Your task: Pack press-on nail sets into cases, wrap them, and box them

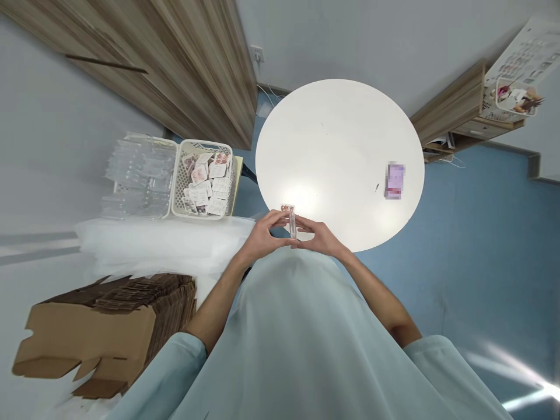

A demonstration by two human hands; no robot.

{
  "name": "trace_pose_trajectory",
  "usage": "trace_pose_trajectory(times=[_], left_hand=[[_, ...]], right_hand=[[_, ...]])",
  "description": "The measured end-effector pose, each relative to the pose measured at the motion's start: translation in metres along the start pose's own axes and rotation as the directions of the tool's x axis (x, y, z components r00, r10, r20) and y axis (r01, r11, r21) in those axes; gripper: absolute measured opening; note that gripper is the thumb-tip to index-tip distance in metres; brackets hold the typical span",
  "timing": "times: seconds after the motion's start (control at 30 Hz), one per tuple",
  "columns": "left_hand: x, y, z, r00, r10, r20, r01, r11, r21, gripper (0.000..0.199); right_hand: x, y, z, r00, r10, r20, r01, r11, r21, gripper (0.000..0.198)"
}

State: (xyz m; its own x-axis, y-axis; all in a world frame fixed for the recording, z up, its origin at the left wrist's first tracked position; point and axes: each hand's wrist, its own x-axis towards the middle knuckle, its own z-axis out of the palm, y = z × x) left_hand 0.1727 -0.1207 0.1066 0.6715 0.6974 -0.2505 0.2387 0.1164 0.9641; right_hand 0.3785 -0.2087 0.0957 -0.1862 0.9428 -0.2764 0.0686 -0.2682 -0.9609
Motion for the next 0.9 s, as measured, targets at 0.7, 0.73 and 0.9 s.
trace_pose_trajectory(times=[0.7,0.73,0.9], left_hand=[[-0.006,-0.028,-0.038,0.995,-0.092,0.036,0.098,0.964,-0.249,0.083],[-0.004,-0.029,-0.037,0.994,-0.104,0.021,0.105,0.949,-0.299,0.085],[0.001,-0.033,-0.028,0.992,-0.115,-0.047,0.078,0.873,-0.481,0.090]], right_hand=[[0.019,0.002,0.005,0.993,0.111,0.030,-0.115,0.974,0.197,0.079],[0.021,0.000,0.003,0.994,0.105,0.003,-0.103,0.974,0.202,0.076],[0.029,-0.015,-0.002,0.995,0.017,-0.094,-0.001,0.987,0.163,0.066]])
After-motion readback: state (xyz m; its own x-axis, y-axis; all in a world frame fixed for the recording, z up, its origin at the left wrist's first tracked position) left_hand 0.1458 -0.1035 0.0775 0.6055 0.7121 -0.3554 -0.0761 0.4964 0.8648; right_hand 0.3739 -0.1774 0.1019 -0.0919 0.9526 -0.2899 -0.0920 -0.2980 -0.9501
